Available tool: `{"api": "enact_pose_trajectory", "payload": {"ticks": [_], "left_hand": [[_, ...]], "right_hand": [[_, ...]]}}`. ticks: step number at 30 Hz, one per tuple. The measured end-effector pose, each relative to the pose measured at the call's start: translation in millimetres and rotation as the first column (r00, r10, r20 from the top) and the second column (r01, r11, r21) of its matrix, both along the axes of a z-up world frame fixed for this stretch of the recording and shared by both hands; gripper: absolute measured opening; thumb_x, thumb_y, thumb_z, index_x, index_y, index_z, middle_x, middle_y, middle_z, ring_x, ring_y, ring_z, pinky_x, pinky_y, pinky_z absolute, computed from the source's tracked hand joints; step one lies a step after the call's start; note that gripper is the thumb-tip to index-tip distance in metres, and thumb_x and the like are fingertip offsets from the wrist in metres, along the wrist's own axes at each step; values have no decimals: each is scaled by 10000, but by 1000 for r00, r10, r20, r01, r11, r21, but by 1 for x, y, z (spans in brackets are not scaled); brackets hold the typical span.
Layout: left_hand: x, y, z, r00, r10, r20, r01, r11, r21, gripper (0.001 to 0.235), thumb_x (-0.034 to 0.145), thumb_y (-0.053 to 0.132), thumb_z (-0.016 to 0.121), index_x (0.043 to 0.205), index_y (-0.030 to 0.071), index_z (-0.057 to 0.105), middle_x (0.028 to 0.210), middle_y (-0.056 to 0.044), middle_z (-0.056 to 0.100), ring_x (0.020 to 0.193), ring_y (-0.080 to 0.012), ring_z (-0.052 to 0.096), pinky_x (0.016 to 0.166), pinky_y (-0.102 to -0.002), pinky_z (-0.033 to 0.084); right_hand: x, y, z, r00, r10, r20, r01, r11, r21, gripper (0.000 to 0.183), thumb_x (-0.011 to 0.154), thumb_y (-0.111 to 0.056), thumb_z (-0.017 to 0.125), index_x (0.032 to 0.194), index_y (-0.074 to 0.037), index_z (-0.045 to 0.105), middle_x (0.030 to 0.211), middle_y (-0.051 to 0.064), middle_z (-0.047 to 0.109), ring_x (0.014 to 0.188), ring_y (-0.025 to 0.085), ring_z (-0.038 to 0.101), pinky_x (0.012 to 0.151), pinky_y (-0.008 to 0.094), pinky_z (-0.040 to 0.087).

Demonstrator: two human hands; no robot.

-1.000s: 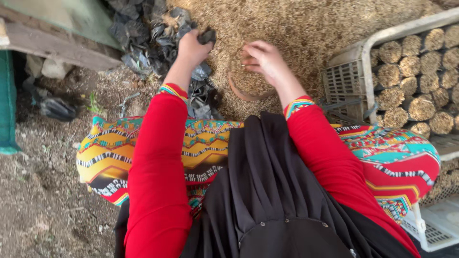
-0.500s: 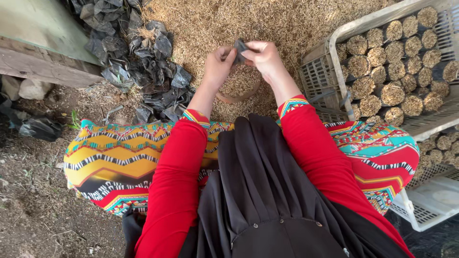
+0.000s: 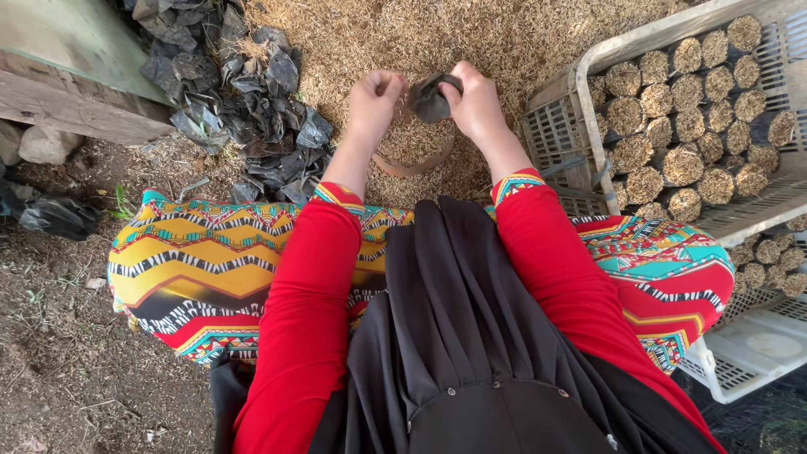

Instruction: The person scoops loose granular material from a pile on the ground into small black plastic bags. They fold the top of each bag to seal it and place the filled bags into a white plastic crate.

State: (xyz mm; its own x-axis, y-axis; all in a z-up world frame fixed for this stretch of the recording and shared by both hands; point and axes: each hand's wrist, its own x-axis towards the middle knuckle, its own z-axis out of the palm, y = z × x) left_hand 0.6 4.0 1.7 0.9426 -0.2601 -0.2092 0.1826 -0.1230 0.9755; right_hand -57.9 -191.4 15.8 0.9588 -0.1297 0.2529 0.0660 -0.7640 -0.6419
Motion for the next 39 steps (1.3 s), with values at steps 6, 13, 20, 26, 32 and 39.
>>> {"api": "enact_pose_trajectory", "payload": {"ticks": [6, 13, 20, 26, 32, 39], "left_hand": [[-6, 2, 7, 943, -197, 269, 228, 970, -87, 157, 899, 85, 757, 1015, 59, 655, 985, -34, 741, 948, -125, 694, 828, -289, 576], [-4, -2, 11, 983, -126, 137, 124, 992, 25, 49, 914, 90, 751, 922, 73, 705, 961, -63, 720, 886, -166, 681, 794, -312, 561], [-26, -11, 12, 929, -219, 299, 224, 974, 19, 281, 889, 86, 786, 980, 70, 521, 950, -75, 564, 873, -171, 600, 787, -301, 531], [-13, -1, 2, 909, -165, 383, -46, 874, 484, 210, 910, 87, 741, 924, 97, 531, 915, -109, 686, 805, -270, 696, 719, -400, 589], [-29, -19, 3, 830, -416, 372, 55, 724, 687, 490, 820, -108, 631, 1238, 38, 422, 1197, -247, 592, 1022, -434, 691, 807, -479, 613], [-38, -5, 32, 857, -369, 359, 32, 734, 679, 584, 802, -102, 647, 1287, 169, 465, 1266, -200, 517, 1085, -434, 675, 810, -503, 590]], "right_hand": [[0, 6, 14, 907, 123, -402, 111, 852, 512, 79, 1037, -154, 664, 994, -91, 642, 871, 8, 717, 719, 81, 639, 603, 266, 545], [2, 4, 22, 866, 20, -499, 148, 944, 295, 94, 958, -128, 663, 1034, -74, 651, 880, 54, 713, 751, 152, 696, 660, 285, 573], [6, 13, 9, 825, 83, -559, 306, 765, 566, 228, 908, -24, 602, 1121, -87, 654, 1055, 104, 714, 902, 212, 715, 730, 349, 630], [5, 22, 16, 914, 55, -401, -39, 998, 48, 268, 768, 15, 773, 1006, -48, 666, 1010, 119, 684, 931, 225, 671, 824, 390, 539], [27, 22, -23, 928, -132, -349, 192, 971, 144, 213, 814, 61, 698, 978, -72, 672, 1045, 115, 710, 926, 188, 695, 869, 349, 567], [61, -13, -2, 784, 470, -406, -142, 772, 619, 401, 851, 87, 582, 1223, -45, 651, 1240, 116, 680, 1182, 206, 648, 1023, 316, 527]]}}
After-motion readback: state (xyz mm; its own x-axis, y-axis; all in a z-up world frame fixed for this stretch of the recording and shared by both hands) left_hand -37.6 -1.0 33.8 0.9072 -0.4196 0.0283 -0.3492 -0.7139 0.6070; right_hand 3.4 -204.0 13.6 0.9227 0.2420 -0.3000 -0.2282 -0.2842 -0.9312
